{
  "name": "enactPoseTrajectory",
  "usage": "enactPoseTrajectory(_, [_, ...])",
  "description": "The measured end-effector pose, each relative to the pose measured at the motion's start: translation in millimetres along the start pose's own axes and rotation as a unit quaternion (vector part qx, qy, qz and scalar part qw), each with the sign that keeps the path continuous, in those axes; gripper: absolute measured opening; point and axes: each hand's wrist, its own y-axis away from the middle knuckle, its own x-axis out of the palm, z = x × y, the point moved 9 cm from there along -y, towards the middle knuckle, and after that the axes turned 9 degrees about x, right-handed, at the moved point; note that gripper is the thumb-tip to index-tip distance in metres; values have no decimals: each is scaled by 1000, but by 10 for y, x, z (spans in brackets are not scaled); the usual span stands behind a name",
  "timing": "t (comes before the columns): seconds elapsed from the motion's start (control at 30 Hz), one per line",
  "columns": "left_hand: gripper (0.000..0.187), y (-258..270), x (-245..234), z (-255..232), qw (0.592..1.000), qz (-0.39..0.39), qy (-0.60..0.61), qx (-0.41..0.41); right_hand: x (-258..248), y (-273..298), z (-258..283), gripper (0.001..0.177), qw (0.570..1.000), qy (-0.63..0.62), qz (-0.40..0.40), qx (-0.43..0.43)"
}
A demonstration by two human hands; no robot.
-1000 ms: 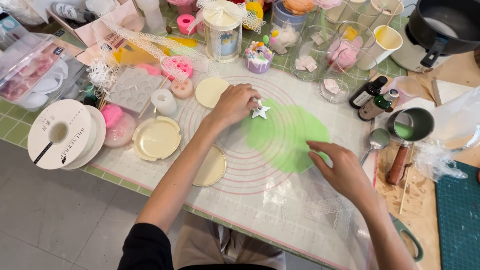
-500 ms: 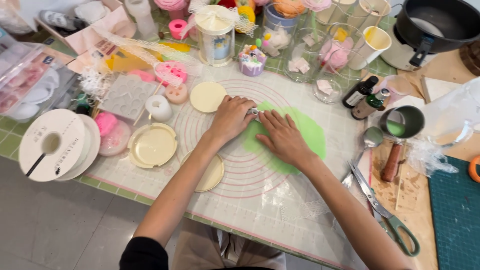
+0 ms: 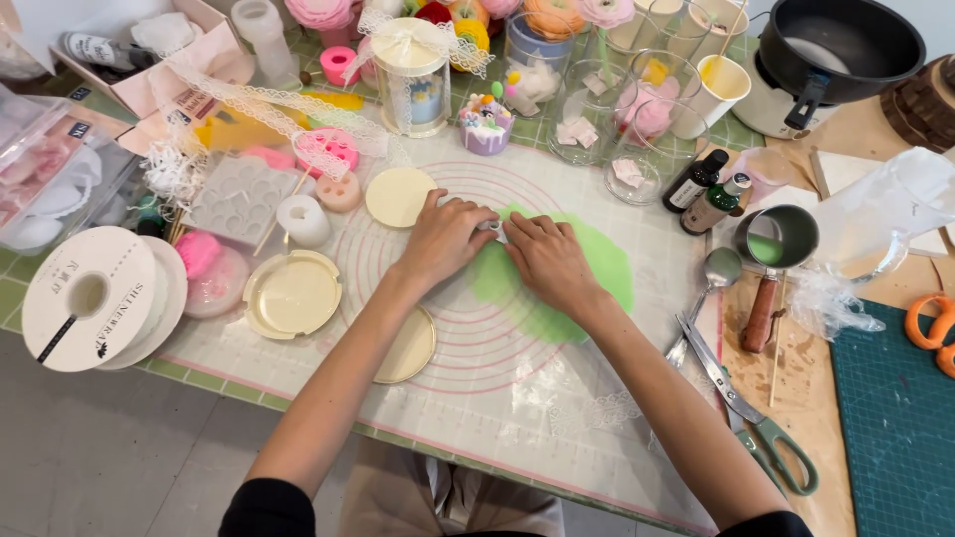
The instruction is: Decorating a candle with lace ribbon and preparing crafting materials.
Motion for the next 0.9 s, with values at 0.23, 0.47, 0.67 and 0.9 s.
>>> enactPoseTrajectory(0.23, [14, 7, 10, -47, 995, -80, -59, 10, -31, -60, 30, 31, 1000, 13, -25, -8])
enactPoseTrajectory(0.47, [14, -38, 53, 24, 998, -55, -31, -16, -7, -88, 28, 29, 999, 30, -26, -16])
enactPoseTrajectory(0.67, [18, -29, 111, 41, 997, -67, -44, -19, 5, -101, 10, 28, 999, 26, -20, -14])
enactPoseTrajectory(0.9, [14, 11, 88, -37, 993, -88, -76, 13, 24, -124, -45, 27, 998, 49, -32, -22])
